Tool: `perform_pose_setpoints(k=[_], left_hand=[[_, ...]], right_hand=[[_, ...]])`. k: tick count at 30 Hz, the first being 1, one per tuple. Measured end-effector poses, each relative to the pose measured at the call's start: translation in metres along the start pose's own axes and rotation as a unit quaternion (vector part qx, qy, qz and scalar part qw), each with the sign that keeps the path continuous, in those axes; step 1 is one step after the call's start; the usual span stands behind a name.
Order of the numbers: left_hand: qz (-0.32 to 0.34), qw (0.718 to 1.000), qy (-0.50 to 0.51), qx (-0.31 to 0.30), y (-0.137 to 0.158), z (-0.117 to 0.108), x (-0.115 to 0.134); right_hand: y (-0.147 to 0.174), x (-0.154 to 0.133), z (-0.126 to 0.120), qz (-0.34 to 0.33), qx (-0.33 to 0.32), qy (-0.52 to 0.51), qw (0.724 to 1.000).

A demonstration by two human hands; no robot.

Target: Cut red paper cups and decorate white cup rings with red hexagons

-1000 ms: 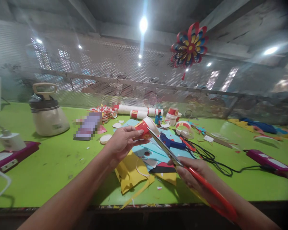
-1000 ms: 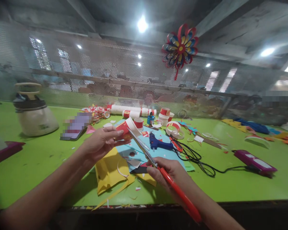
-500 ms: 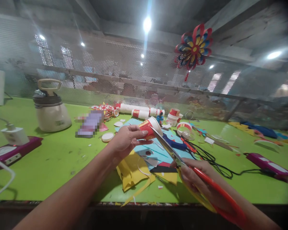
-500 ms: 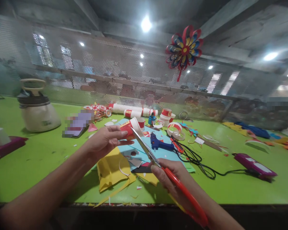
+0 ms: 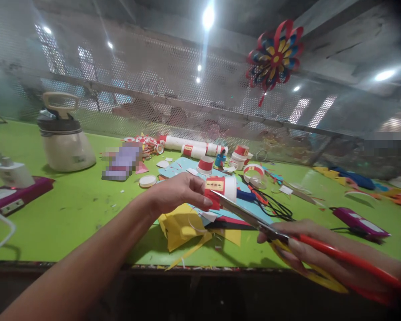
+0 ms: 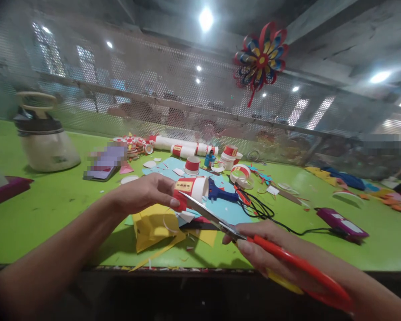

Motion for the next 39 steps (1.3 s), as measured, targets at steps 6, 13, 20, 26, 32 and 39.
perform_pose_setpoints(k=[6, 13, 20, 26, 32, 39], left_hand=[[-0.002, 0.999, -0.04, -0.02, 0.002, 0.004, 0.002], [-0.003, 0.999, -0.035, -0.039, 0.001, 0.004, 0.001], [-0.035, 0.996, -0.033, -0.071, -0.003, 0.0, -0.007], [-0.051, 0.993, -0.049, -0.09, -0.002, -0.001, -0.009], [-0.043, 0.989, -0.073, -0.119, -0.002, 0.0, -0.011], [-0.038, 0.986, -0.104, -0.127, -0.005, 0.001, -0.015]], right_hand=[[0.004, 0.005, -0.011, 0.03, 0.038, 0.067, 0.997], [0.006, 0.005, -0.014, 0.033, 0.068, 0.115, 0.991], [-0.001, -0.033, -0.003, 0.014, 0.043, 0.128, 0.991], [-0.008, -0.048, -0.004, -0.022, 0.004, 0.159, 0.987], [-0.002, -0.033, -0.005, -0.011, -0.021, 0.185, 0.982], [-0.001, -0.022, -0.012, 0.043, -0.022, 0.217, 0.975]])
Point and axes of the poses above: each hand's wrist, its own y-axis away from the middle knuckle, its own z-axis out of the palm, x = y × z, the point moved 5 cm from there along -y, towards the middle knuckle, and after that the axes turned 8 degrees about -x, right-handed, at the moved point
